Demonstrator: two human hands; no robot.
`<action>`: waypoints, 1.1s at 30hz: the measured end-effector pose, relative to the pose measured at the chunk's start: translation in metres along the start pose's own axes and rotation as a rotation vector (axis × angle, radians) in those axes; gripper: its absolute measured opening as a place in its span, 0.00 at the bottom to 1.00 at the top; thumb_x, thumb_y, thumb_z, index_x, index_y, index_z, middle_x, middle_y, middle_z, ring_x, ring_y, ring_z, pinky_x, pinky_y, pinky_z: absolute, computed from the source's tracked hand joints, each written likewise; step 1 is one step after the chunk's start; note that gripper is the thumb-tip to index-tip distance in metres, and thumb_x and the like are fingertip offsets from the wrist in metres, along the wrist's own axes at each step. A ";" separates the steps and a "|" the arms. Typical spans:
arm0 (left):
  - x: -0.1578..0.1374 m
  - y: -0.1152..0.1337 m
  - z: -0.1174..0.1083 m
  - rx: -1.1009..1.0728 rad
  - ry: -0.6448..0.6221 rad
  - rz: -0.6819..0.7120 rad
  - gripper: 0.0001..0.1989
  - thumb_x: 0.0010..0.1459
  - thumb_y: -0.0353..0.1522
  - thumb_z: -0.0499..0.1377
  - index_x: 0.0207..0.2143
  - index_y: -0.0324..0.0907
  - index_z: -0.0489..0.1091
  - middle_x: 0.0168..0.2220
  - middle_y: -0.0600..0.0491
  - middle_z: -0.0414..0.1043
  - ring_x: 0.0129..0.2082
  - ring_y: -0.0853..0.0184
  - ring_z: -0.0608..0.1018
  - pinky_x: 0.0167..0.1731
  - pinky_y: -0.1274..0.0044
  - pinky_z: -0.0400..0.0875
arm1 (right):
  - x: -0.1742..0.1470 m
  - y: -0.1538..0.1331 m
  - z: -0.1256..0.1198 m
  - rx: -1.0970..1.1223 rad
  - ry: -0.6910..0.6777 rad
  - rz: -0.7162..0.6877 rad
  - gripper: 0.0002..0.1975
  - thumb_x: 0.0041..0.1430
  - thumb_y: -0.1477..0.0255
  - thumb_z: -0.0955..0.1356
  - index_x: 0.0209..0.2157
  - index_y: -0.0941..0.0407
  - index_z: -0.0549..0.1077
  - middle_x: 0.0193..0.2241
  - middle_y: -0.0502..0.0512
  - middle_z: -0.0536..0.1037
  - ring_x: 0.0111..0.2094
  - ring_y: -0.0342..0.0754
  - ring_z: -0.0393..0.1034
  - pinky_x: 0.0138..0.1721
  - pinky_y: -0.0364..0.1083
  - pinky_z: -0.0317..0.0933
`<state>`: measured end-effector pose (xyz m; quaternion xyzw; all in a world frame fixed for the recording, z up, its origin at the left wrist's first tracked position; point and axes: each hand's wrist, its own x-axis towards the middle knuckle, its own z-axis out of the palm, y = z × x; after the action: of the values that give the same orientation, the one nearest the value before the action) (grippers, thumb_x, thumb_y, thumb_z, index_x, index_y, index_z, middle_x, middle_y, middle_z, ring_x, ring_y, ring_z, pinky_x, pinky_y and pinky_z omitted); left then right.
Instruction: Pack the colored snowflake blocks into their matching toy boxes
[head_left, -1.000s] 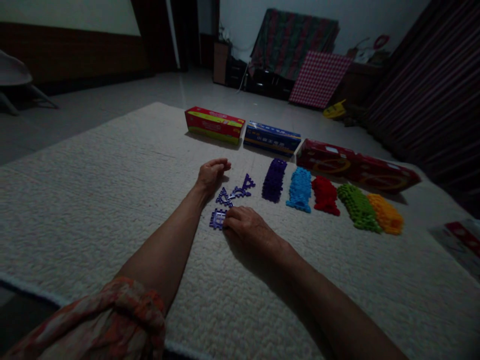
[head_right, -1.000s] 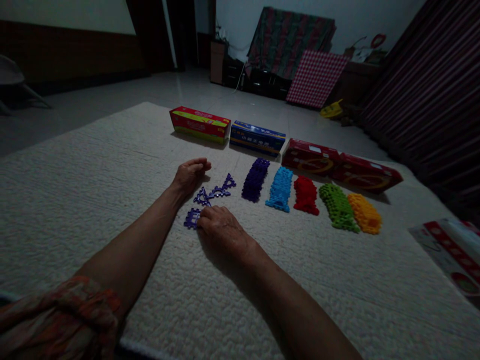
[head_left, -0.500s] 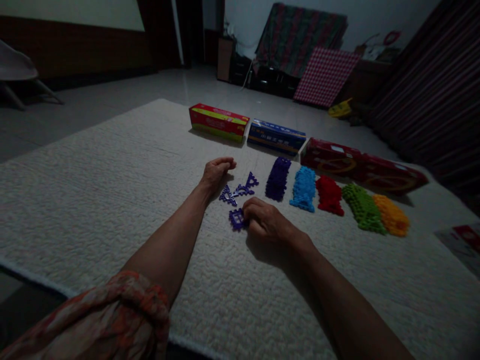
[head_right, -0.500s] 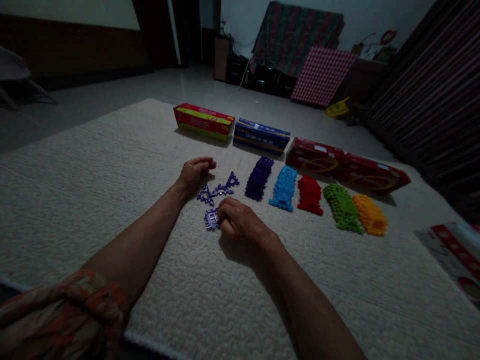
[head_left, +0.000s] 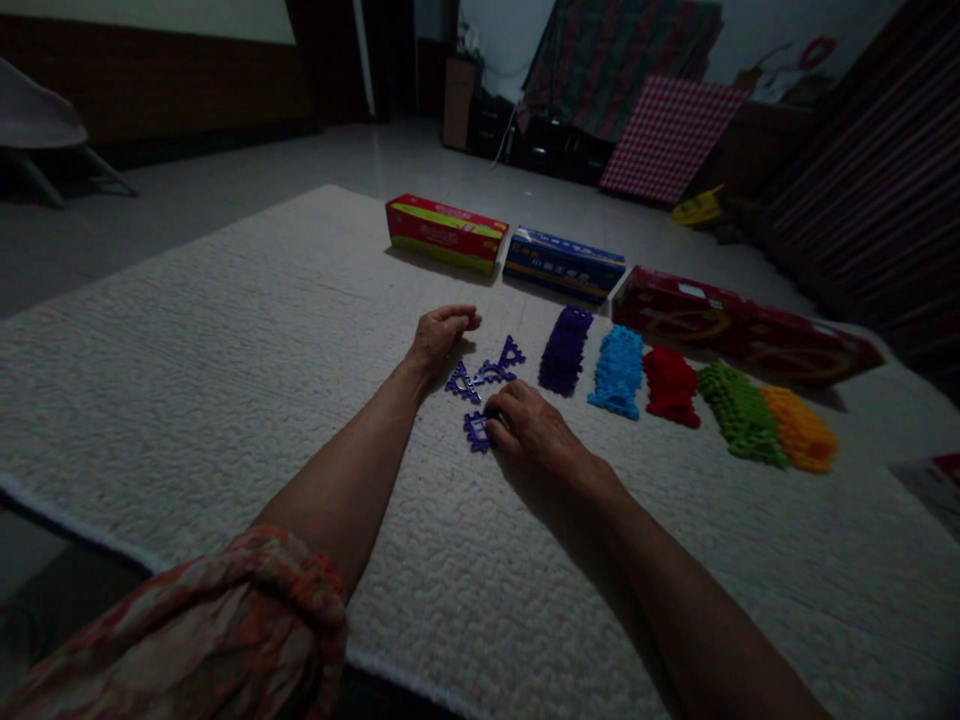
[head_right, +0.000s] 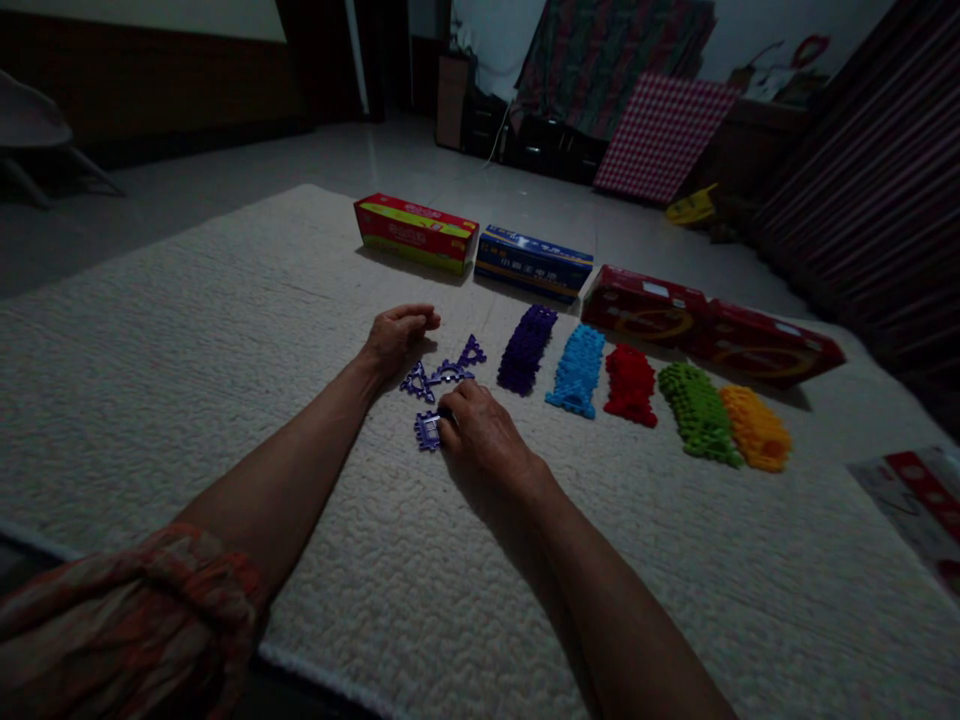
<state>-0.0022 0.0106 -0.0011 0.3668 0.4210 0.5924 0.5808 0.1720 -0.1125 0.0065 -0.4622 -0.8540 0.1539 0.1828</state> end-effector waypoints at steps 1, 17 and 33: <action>-0.001 0.000 0.000 -0.002 0.000 -0.002 0.13 0.44 0.27 0.62 0.36 0.38 0.77 0.33 0.48 0.80 0.37 0.61 0.81 0.32 0.72 0.77 | 0.000 0.000 0.000 0.002 0.000 -0.002 0.06 0.64 0.76 0.65 0.39 0.56 0.74 0.41 0.60 0.73 0.43 0.53 0.68 0.48 0.51 0.64; 0.001 -0.001 0.000 0.043 0.006 0.009 0.13 0.46 0.26 0.61 0.37 0.36 0.78 0.33 0.48 0.80 0.34 0.65 0.80 0.31 0.74 0.78 | 0.002 0.022 -0.015 0.133 0.164 0.072 0.09 0.63 0.76 0.64 0.42 0.56 0.75 0.37 0.57 0.79 0.37 0.49 0.73 0.40 0.48 0.65; 0.002 -0.001 -0.001 0.070 0.019 -0.006 0.12 0.50 0.24 0.61 0.38 0.35 0.78 0.34 0.46 0.80 0.34 0.64 0.80 0.30 0.75 0.77 | -0.002 0.080 -0.033 -0.098 0.645 0.164 0.08 0.58 0.73 0.66 0.35 0.54 0.79 0.34 0.57 0.78 0.39 0.55 0.72 0.45 0.55 0.68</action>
<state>-0.0025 0.0128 -0.0027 0.3799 0.4480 0.5792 0.5653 0.2465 -0.0688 0.0005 -0.5623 -0.7185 -0.0273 0.4084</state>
